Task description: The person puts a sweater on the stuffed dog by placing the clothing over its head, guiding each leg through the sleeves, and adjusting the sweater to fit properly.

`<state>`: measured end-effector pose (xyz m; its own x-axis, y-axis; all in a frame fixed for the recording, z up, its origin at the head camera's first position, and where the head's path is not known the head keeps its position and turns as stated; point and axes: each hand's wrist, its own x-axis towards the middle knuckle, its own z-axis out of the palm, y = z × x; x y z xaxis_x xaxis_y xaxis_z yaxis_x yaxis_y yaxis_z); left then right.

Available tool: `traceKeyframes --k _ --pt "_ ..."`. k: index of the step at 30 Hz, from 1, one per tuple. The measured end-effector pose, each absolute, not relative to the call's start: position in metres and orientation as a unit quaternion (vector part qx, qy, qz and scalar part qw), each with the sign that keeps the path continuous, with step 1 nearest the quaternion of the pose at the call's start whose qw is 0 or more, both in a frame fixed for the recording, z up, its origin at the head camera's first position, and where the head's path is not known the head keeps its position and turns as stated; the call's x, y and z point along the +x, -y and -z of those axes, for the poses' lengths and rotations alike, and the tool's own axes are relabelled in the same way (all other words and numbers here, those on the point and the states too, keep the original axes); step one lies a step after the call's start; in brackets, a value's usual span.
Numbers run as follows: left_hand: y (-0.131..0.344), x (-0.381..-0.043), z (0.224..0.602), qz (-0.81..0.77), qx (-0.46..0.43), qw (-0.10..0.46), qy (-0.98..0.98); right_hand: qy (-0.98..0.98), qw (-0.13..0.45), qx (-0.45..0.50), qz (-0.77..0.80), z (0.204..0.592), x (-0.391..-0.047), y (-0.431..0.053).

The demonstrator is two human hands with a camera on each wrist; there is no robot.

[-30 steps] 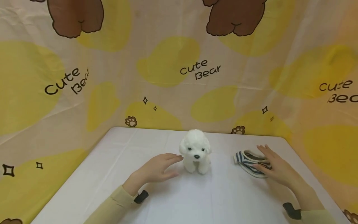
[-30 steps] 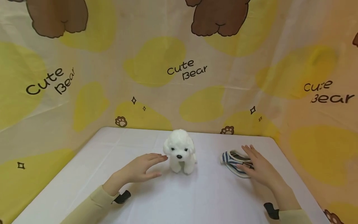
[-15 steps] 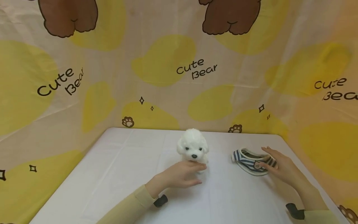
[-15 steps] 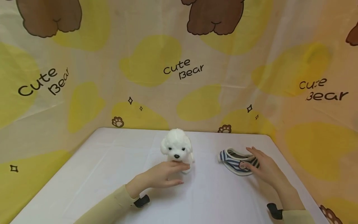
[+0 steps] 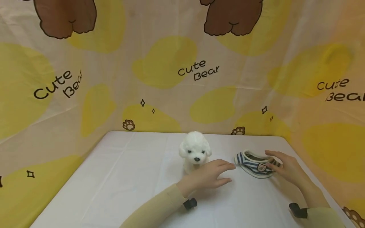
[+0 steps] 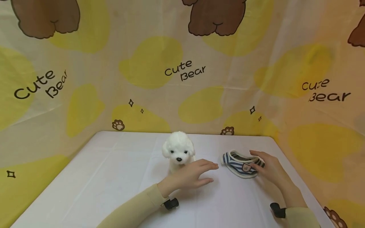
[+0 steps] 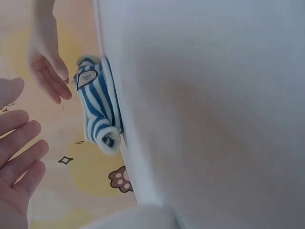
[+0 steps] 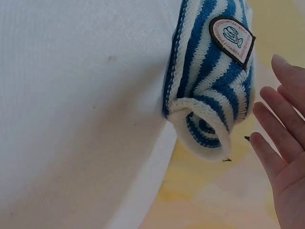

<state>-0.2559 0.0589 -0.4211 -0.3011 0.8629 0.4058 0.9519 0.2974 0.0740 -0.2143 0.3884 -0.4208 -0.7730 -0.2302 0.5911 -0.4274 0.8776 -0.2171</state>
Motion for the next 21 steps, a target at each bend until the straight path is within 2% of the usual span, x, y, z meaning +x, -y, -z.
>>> traceKeyframes --k 21 --pt "-0.152 -0.306 0.422 0.235 -0.494 0.064 0.835 0.937 0.248 0.177 -0.173 0.426 -0.225 -0.398"
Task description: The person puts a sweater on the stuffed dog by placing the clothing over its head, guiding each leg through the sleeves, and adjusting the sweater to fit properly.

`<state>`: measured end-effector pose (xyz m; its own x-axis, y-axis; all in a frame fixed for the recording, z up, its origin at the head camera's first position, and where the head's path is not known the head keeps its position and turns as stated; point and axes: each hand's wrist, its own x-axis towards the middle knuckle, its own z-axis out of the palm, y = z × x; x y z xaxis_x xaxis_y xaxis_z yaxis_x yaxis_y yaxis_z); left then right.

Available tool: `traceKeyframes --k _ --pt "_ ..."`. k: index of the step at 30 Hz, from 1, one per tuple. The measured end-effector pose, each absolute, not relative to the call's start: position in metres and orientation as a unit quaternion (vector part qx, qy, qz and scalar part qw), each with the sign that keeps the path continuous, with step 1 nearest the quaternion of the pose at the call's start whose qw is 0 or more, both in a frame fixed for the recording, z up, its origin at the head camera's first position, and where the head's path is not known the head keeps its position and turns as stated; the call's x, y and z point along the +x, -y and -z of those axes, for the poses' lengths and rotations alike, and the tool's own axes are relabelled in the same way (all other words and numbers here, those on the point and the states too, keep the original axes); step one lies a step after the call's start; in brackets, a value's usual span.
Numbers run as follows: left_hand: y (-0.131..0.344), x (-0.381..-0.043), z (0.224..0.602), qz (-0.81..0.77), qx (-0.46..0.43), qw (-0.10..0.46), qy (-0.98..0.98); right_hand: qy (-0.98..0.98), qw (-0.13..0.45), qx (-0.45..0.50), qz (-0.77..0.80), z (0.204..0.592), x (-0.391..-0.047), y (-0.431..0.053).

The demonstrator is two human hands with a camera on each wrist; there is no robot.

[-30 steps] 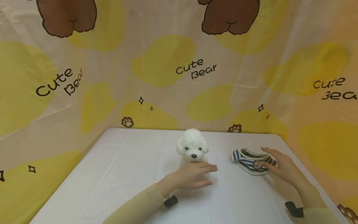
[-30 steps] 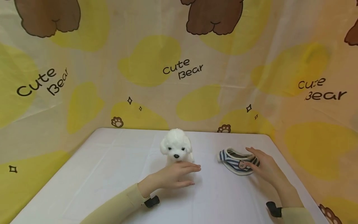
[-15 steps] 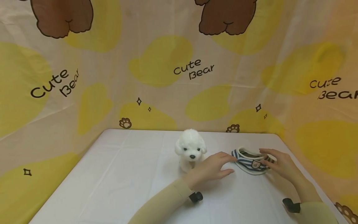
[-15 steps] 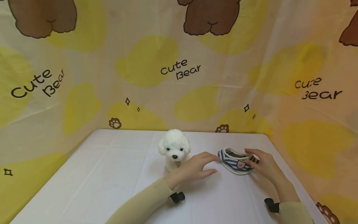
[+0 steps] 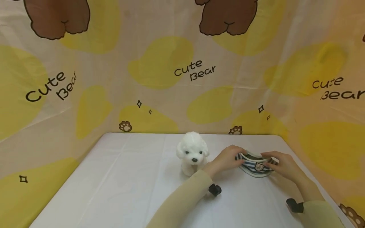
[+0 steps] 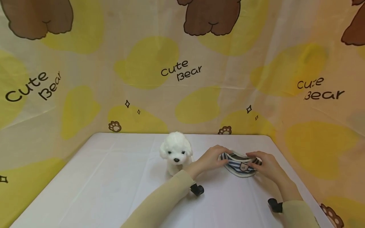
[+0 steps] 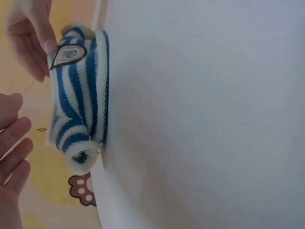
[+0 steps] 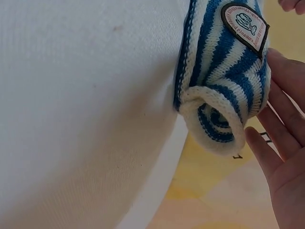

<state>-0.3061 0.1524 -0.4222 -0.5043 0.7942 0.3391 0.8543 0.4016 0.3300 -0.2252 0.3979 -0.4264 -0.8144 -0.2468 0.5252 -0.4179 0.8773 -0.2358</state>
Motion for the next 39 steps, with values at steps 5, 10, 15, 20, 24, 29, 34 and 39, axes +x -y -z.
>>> traceKeyframes --k 5,10,15,20,24,29,34,39 --pt "-0.163 -0.317 0.428 0.221 -0.494 0.042 0.840 0.942 0.228 0.174 -0.173 0.425 -0.226 -0.401" --pt "-0.167 -0.323 0.435 0.199 -0.485 0.025 0.851 0.947 0.212 0.178 -0.162 0.425 -0.227 -0.402" --pt "-0.169 -0.322 0.442 0.186 -0.480 0.025 0.857 0.949 0.193 0.185 -0.168 0.425 -0.225 -0.401" --pt "-0.169 -0.319 0.444 0.177 -0.465 0.038 0.867 0.945 0.181 0.193 -0.193 0.424 -0.223 -0.398" --pt "-0.167 -0.319 0.443 0.168 -0.445 0.049 0.878 0.941 0.188 0.199 -0.197 0.421 -0.222 -0.395" --pt "-0.164 -0.319 0.444 0.197 -0.412 0.043 0.889 0.932 0.221 0.221 -0.181 0.421 -0.222 -0.394" --pt "-0.162 -0.319 0.439 0.276 -0.383 0.016 0.882 0.935 0.234 0.206 -0.172 0.422 -0.219 -0.398" --pt "-0.158 -0.316 0.429 0.333 -0.363 0.000 0.870 0.936 0.220 0.184 -0.204 0.419 -0.217 -0.399"
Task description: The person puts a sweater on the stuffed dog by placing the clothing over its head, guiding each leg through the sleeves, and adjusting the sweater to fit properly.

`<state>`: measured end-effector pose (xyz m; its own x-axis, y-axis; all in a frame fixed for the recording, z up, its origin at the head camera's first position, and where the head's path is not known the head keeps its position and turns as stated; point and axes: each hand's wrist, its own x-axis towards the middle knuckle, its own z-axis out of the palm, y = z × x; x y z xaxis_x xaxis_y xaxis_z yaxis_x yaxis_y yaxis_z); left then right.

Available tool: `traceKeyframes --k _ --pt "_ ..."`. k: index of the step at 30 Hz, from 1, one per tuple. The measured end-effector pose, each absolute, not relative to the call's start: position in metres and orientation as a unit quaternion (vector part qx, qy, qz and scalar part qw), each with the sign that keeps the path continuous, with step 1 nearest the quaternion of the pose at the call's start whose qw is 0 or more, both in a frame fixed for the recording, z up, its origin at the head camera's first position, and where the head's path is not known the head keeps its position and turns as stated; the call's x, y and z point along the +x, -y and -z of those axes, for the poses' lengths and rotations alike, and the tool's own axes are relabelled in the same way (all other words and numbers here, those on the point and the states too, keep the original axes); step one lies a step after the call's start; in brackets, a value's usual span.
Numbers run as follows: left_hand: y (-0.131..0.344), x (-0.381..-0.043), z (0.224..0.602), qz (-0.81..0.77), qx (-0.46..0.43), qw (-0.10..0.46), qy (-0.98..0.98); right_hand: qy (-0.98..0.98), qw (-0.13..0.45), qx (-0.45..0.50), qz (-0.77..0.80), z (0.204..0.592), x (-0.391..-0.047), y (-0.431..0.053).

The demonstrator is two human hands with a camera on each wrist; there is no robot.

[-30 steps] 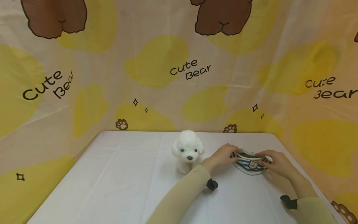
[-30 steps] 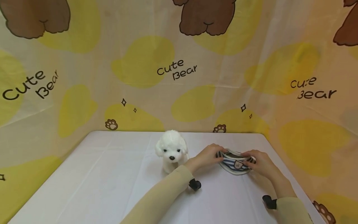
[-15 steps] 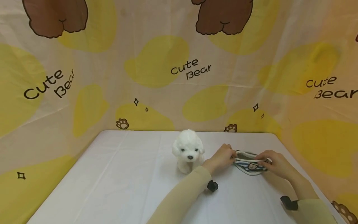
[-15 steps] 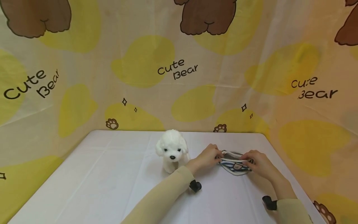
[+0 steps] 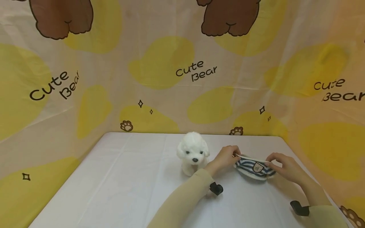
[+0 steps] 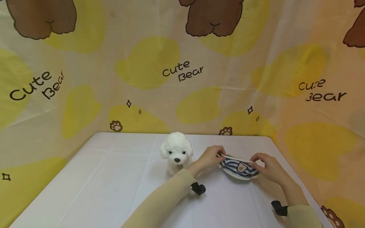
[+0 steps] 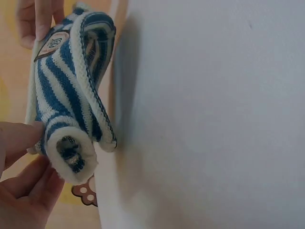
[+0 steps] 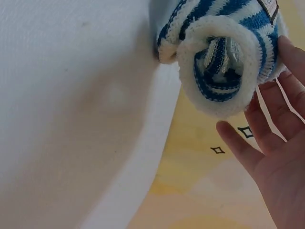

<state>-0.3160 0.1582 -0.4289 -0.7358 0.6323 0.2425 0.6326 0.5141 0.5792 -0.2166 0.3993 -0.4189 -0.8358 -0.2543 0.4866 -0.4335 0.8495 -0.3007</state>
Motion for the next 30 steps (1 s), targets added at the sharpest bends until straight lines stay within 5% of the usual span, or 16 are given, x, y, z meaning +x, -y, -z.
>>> traceKeyframes --k 14,30 --pt "-0.145 -0.296 0.395 0.387 -0.335 0.025 0.859 0.908 0.153 0.183 -0.344 0.391 -0.210 -0.397" --pt "-0.112 -0.272 0.327 0.457 -0.333 0.071 0.822 0.890 0.201 0.204 -0.356 0.341 -0.215 -0.374"
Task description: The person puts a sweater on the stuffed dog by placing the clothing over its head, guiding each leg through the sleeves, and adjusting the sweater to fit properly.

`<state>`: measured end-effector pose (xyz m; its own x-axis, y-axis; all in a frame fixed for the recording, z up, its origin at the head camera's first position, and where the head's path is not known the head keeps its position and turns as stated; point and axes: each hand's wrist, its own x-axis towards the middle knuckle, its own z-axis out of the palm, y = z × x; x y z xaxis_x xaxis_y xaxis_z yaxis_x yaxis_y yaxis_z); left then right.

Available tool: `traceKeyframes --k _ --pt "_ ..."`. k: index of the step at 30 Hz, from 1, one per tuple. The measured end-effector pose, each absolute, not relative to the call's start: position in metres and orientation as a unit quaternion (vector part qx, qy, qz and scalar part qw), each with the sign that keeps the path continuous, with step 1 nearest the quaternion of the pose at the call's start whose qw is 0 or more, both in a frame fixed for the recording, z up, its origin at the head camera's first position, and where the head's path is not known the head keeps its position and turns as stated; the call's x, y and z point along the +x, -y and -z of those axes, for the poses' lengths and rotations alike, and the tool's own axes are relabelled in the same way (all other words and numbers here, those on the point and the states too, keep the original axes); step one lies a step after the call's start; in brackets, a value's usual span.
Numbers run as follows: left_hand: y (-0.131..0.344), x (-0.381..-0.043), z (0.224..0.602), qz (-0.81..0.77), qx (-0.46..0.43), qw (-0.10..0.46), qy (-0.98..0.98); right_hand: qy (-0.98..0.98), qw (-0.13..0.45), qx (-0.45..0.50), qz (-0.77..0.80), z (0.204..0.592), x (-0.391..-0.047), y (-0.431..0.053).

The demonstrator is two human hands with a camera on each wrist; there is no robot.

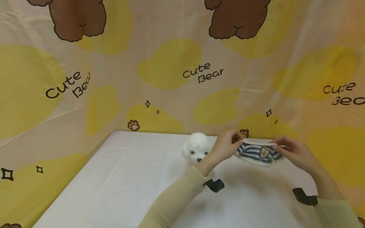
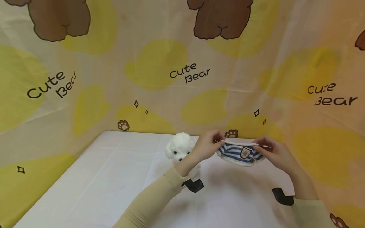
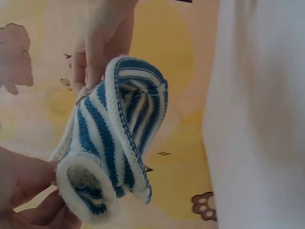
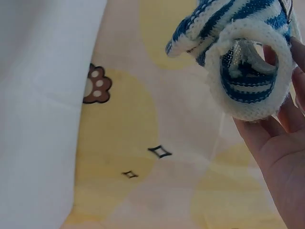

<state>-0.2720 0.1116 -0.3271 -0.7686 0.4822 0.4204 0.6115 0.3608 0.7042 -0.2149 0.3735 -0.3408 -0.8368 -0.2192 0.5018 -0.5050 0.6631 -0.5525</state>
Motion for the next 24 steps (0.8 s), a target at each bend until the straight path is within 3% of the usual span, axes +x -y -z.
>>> traceKeyframes --k 10,24 --pt "-0.070 -0.281 0.298 0.477 -0.334 0.100 0.806 0.858 0.183 0.259 -0.403 0.313 -0.239 -0.336" --pt "-0.009 -0.298 0.277 0.459 -0.366 0.176 0.790 0.827 0.214 0.271 -0.445 0.296 -0.269 -0.275"
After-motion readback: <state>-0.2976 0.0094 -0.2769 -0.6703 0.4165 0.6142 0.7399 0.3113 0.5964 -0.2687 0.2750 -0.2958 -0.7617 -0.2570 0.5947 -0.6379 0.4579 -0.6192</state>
